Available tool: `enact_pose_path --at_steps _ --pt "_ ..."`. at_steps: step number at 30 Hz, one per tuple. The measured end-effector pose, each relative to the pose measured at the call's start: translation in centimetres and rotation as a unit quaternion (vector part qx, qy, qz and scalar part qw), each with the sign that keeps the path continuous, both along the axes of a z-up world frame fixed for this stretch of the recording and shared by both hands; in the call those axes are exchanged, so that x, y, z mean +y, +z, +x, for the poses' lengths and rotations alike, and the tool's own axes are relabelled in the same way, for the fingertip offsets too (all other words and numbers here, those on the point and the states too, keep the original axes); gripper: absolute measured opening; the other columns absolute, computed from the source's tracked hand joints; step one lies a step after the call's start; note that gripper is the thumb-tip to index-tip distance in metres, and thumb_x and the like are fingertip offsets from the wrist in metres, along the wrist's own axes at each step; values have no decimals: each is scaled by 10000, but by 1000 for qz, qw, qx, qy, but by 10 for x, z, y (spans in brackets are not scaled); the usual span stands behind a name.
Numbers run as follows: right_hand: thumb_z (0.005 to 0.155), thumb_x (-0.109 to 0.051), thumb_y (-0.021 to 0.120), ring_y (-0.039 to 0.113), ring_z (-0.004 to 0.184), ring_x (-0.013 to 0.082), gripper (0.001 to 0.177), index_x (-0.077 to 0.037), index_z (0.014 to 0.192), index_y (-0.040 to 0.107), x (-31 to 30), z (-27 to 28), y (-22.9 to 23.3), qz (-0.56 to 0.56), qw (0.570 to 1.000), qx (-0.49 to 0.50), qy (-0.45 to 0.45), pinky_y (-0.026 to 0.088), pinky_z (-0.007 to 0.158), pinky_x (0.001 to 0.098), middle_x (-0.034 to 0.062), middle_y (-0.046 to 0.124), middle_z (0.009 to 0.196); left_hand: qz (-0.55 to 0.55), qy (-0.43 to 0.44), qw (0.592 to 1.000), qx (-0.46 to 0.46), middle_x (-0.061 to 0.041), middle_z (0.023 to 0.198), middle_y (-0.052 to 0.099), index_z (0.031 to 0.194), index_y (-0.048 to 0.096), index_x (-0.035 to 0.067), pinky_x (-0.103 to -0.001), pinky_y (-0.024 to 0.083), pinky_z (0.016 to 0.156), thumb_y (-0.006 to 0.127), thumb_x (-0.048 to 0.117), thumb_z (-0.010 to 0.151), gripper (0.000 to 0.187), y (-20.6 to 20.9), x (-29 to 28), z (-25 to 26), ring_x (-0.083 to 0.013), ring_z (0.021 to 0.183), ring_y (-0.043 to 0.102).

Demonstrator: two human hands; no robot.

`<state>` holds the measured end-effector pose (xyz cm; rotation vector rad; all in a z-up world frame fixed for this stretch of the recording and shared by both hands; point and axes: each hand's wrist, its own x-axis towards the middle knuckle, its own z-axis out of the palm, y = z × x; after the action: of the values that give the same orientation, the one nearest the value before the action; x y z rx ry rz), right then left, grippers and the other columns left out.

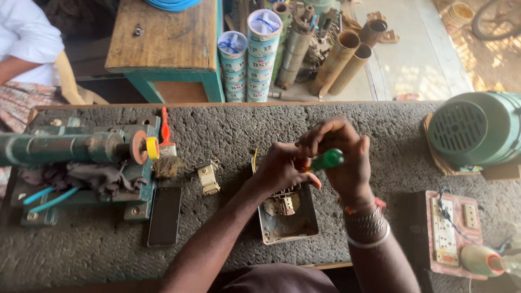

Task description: The person uses a screwdriver to loosen and remove components from a metal electrical box, then uses a brush to clean the interior. The person handles the box and components throughout the process.

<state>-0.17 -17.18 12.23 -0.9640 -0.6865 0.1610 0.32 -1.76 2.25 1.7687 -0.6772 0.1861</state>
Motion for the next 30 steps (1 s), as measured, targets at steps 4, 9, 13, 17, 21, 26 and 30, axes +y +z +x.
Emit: enact_pose_path --at_steps 4,9,13,17,21,26,30 --pt "886 -218 763 608 999 195 494 -56 1274 505 -5 -22 0 -184 974 17 -131 546 899 347 72 614 1077 59 69 996 -28 -23 619 578 729 540 92 -327 551 524 927 329 736 453 2 -14 12 -157 546 620" --pt "866 -81 804 664 1215 237 352 -64 1183 652 -9 -11 -6 -412 827 -252 -288 557 1035 339 126 663 1343 31 -5 998 -48 -92 905 724 1068 706 99 -405 615 740 873 198 759 364 -10 -7 4 -249 841 734" --pt "849 -93 763 694 1171 241 727 -36 1512 471 -18 -16 -19 -345 913 -52 -210 555 1043 375 147 662 1402 8 -68 997 45 -66 1142 765 1232 718 163 -401 578 948 719 226 982 257 -27 5 -4 -229 1080 729" --pt "1035 -113 485 591 1346 271 399 30 1405 530 -19 -33 -16 -310 932 -68 -176 445 1139 410 194 613 1451 39 39 997 52 -47 872 764 1102 783 145 -358 604 734 843 350 836 341 -24 -4 -9 -193 773 747" --pt "932 -76 671 635 1307 260 426 14 1346 628 -9 -29 -43 -283 944 -18 -167 522 1094 400 138 653 1423 100 119 988 0 -38 738 717 1102 765 136 -326 610 622 836 407 803 410 -30 -14 -4 -160 594 688" --pt "850 -8 777 670 1156 198 279 -21 1126 743 -18 -33 -65 -409 816 -182 -365 530 1005 343 126 712 1238 19 118 993 -18 -5 811 736 974 717 120 -286 636 715 818 271 895 198 -25 -23 -9 -119 709 738" --pt "887 21 748 677 1088 184 257 -25 1140 733 -22 -38 -51 -405 838 -124 -343 515 979 345 111 739 1207 74 85 992 -58 -77 927 735 1017 719 102 -383 600 813 924 309 647 470 0 1 -13 -237 891 720"
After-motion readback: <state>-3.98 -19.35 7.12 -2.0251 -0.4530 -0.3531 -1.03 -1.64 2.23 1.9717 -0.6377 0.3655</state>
